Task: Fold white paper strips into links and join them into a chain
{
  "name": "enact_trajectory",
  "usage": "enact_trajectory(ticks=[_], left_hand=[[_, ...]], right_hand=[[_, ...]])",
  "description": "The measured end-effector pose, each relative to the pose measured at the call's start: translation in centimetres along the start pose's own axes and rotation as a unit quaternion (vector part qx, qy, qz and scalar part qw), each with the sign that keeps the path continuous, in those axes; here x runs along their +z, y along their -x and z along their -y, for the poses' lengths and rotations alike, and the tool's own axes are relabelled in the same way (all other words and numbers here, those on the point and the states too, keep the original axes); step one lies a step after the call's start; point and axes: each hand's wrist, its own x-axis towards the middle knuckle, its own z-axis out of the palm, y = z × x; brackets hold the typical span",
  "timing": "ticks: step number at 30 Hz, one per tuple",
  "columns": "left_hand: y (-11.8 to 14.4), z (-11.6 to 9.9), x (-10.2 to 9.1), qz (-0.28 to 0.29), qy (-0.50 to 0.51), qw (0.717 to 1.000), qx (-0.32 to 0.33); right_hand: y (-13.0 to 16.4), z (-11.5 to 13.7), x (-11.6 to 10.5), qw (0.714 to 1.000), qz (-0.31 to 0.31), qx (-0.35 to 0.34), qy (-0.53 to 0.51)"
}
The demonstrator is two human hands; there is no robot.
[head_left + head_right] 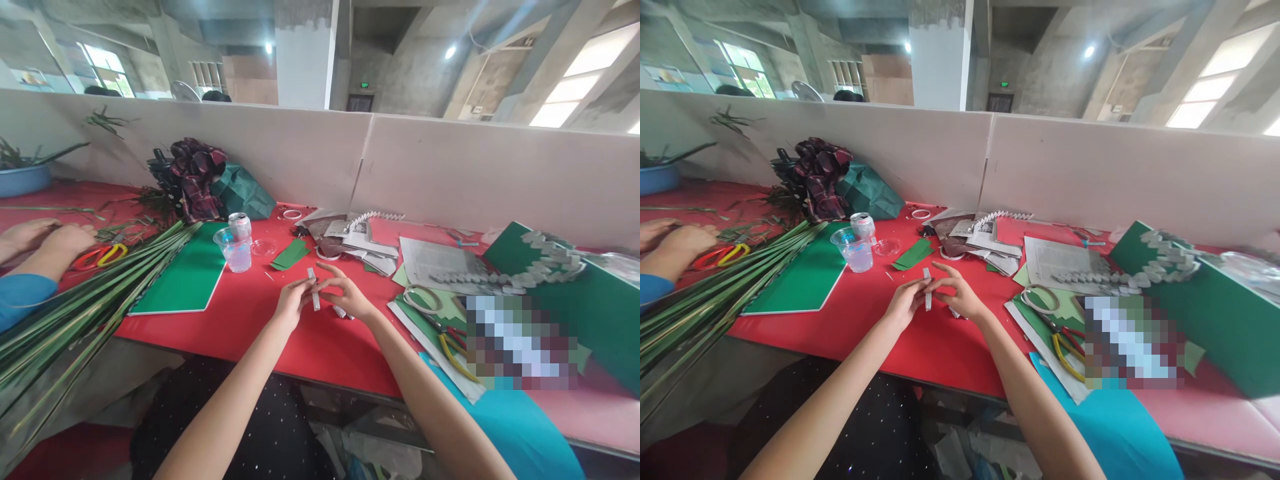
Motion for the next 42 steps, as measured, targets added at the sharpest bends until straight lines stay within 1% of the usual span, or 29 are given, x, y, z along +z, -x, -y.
enact_trajectory(ticks=[2, 4, 7, 9, 14, 16, 20, 23, 28, 32, 36, 38, 42], left_hand=[[-0.1, -0.1, -0.1, 0.003, 0.05, 0.998, -0.028], [-0.1, -0.2, -0.1, 0.005, 0.074, 0.996, -0.042], [-0.2, -0.2, -0.1, 0.001, 0.083, 0.995, -0.057], [-0.2, -0.3, -0.1, 0.001, 0.08, 0.995, -0.062], [-0.2, -0.4, 0.0, 0.024, 0.077, 0.996, -0.046], [-0.1, -0.5, 0.1, 0.04, 0.077, 0.996, -0.028], [0.0, -0.4, 0.4, 0.057, 0.051, 0.997, 0.018], [0.0, -0.4, 0.5, 0.053, 0.028, 0.998, 0.015], [-0.2, -0.4, 0.3, 0.045, 0.031, 0.998, 0.027], [-0.3, -0.4, 0.2, 0.045, 0.021, 0.998, 0.044], [-0.2, -0.3, 0.4, 0.039, 0.023, 0.998, 0.045], [-0.1, -0.4, 0.5, 0.048, 0.023, 0.997, 0.049], [0.2, -0.3, 0.7, 0.054, 0.016, 0.997, 0.048]], right_hand=[[0.0, -0.2, 0.4, 1.0, 0.013, -0.003, 0.024], [0.0, -0.6, 0.6, 0.999, 0.011, -0.007, 0.041], [-0.2, -1.1, 0.7, 0.998, 0.004, -0.02, 0.063], [-0.2, -1.1, 0.5, 0.997, 0.015, -0.027, 0.077], [-0.1, -0.8, 0.2, 0.994, 0.04, -0.017, 0.096], [-0.1, -1.0, 0.1, 0.994, 0.04, -0.004, 0.103], [-0.2, -1.7, -0.1, 0.993, 0.014, 0.024, 0.118], [-0.2, -1.9, -0.2, 0.992, 0.005, 0.032, 0.124], [-0.2, -1.5, -0.2, 0.989, -0.024, 0.02, 0.144], [-0.4, -1.2, 0.0, 0.984, -0.058, -0.003, 0.166], [-0.2, -0.8, 0.1, 0.971, -0.101, 0.01, 0.215], [-0.1, -0.7, 0.1, 0.963, -0.103, 0.016, 0.248], [0.1, -0.6, 0.0, 0.952, -0.076, 0.023, 0.295]])
